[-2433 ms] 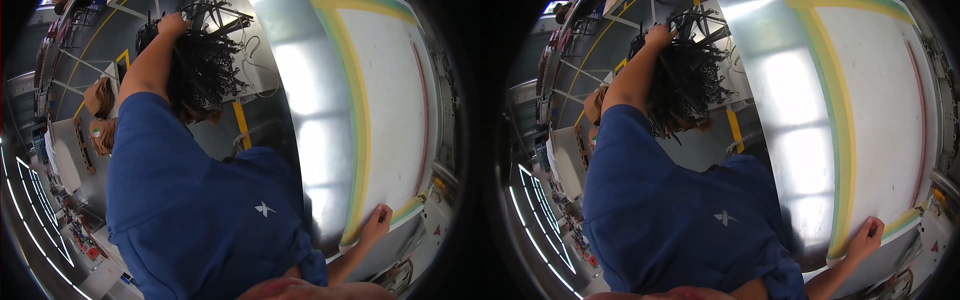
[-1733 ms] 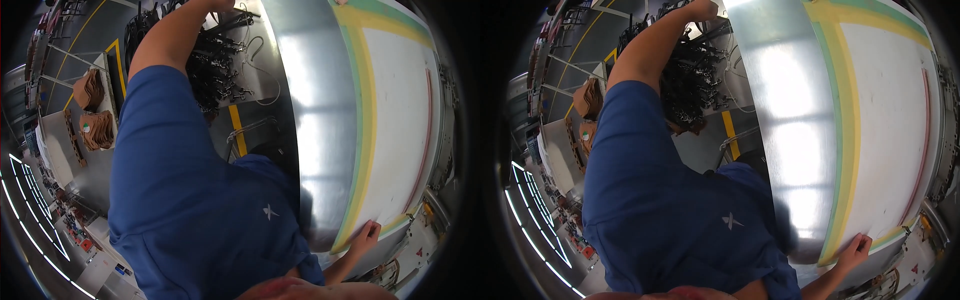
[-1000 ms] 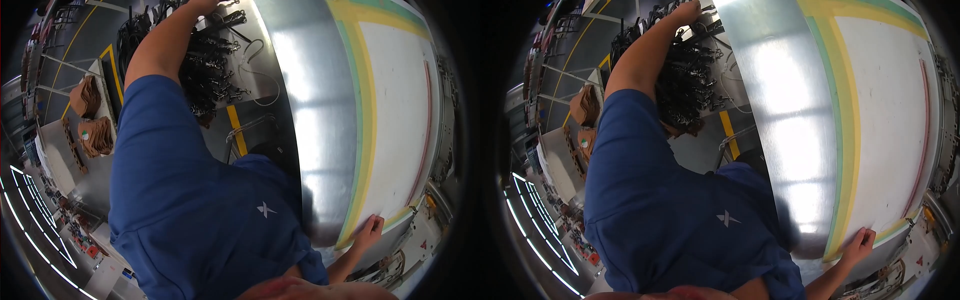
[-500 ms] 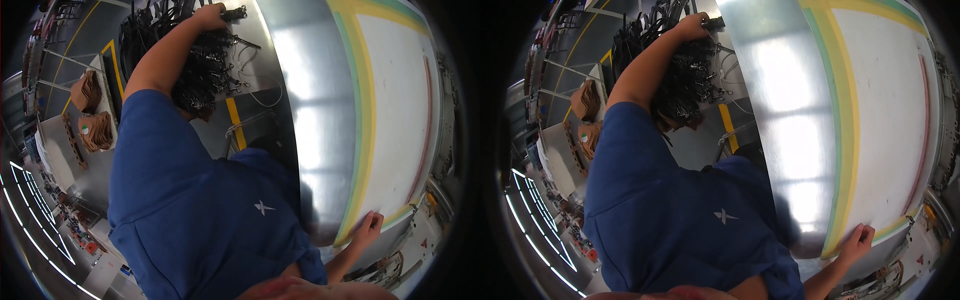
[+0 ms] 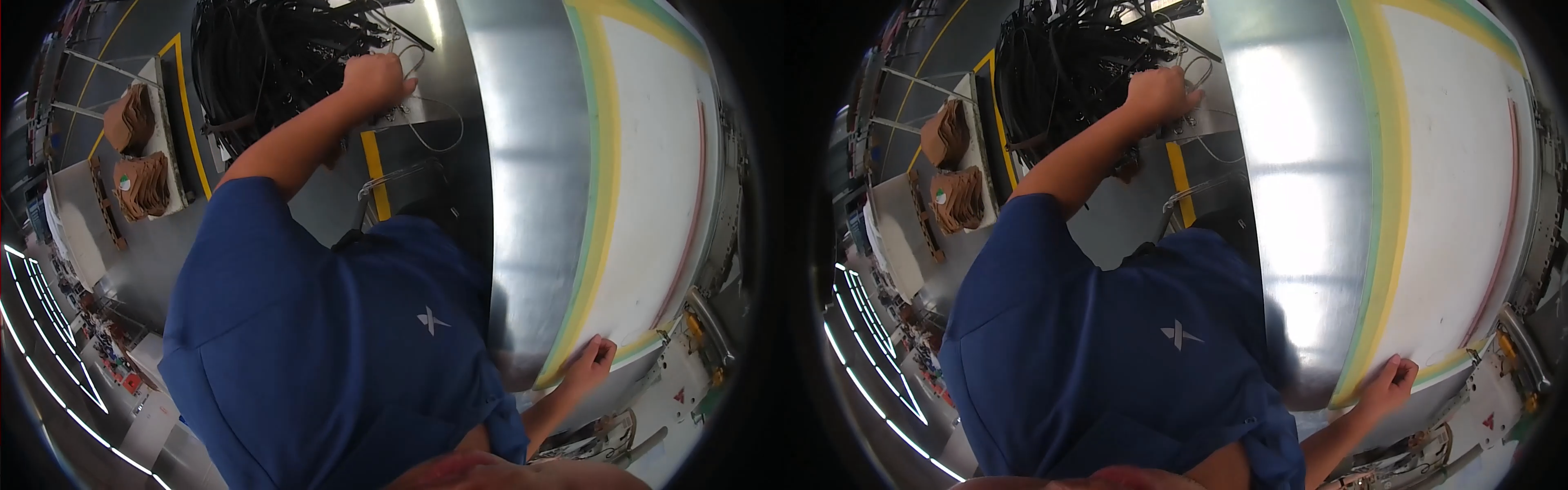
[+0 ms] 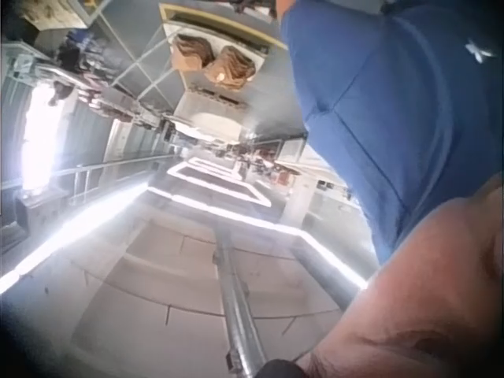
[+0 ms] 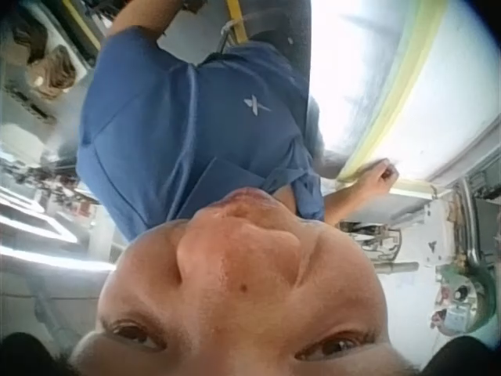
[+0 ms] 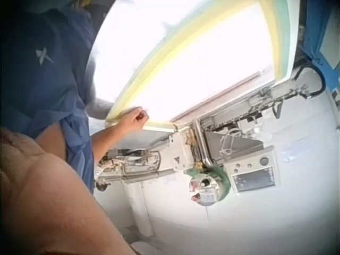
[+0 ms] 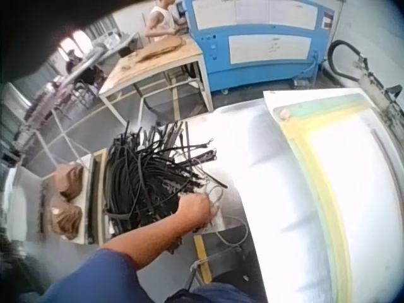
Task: Sewing a zipper onto a leather or fabric strap using an industrial sewing machine.
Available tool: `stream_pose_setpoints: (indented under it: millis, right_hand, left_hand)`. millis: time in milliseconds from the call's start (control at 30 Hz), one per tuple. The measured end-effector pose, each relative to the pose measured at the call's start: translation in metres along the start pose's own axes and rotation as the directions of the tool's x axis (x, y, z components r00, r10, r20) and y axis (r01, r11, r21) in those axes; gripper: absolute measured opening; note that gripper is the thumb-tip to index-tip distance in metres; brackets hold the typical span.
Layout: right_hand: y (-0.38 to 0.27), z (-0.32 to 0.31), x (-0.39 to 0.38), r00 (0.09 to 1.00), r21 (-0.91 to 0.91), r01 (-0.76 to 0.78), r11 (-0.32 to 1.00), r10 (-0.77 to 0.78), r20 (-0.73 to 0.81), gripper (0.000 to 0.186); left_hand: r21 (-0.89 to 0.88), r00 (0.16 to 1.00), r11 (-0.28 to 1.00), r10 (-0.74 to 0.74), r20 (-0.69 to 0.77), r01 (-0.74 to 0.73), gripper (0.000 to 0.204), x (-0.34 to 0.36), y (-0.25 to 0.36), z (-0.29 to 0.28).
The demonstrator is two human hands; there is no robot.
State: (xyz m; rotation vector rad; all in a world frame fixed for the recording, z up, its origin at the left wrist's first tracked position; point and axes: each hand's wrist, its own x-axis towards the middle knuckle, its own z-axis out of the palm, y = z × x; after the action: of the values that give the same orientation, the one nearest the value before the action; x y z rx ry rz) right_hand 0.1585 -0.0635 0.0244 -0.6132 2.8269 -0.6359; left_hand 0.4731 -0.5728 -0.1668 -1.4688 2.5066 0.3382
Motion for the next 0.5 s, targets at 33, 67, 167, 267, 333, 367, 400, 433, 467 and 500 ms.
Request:
stream_pose_setpoints:
  millis: [33,67,167,267,333,367,400,433,467,500]
  right_hand:
    - [0.000,0.000,0.000,1.000,0.012,0.006,1.000,-0.006,0.007,0.025]
    - [0.000,-0.001,-0.001,0.999,0.032,0.049,0.998,-0.049,0.012,0.025]
    - [0.000,-0.002,0.000,0.998,-0.001,0.061,0.998,-0.061,0.015,0.024]
    - [-0.001,0.000,0.001,0.998,0.002,0.060,0.998,-0.061,0.026,0.024]
    - [-0.003,0.001,0.002,0.996,0.029,0.087,0.996,-0.088,0.009,0.024]
    - [-0.005,0.001,0.002,0.995,0.009,0.092,0.996,-0.092,0.023,0.024]
    - [-0.007,0.000,0.001,0.998,0.028,0.051,0.998,-0.052,0.024,0.023]
    - [-0.009,0.000,0.001,0.999,0.056,0.043,0.997,-0.044,0.020,0.023]
    - [-0.011,-0.002,0.000,0.999,0.077,-0.011,0.997,0.009,0.032,0.022]
    - [-0.012,-0.002,-0.001,0.999,0.061,-0.040,0.997,0.038,0.032,0.022]
  left_hand:
    - [-0.052,0.999,0.998,0.020,-0.048,-0.022,0.044,-0.005,0.003,0.007]
    - [-0.107,0.995,0.993,0.033,-0.095,-0.043,0.037,-0.011,0.005,0.015]
    - [-0.084,0.984,0.984,0.148,-0.099,-0.156,0.023,-0.010,0.014,0.033]
    - [-0.213,0.992,0.968,0.126,-0.030,-0.129,0.013,-0.010,0.037,0.045]
    - [-0.414,0.976,0.885,0.171,-0.134,-0.212,0.021,-0.018,0.055,0.045]
    - [-0.341,0.925,0.864,0.312,-0.216,-0.371,0.021,-0.021,0.060,0.040]
    - [-0.375,0.931,0.854,0.304,-0.203,-0.360,0.022,-0.023,0.070,0.031]
    - [-0.407,0.935,0.843,0.299,-0.190,-0.352,0.022,-0.028,0.077,0.020]
    - [-0.416,0.936,0.839,0.295,-0.191,-0.350,0.022,-0.036,0.078,0.009]
    - [-0.489,0.969,0.838,0.238,-0.074,-0.243,0.024,-0.038,0.079,-0.006]
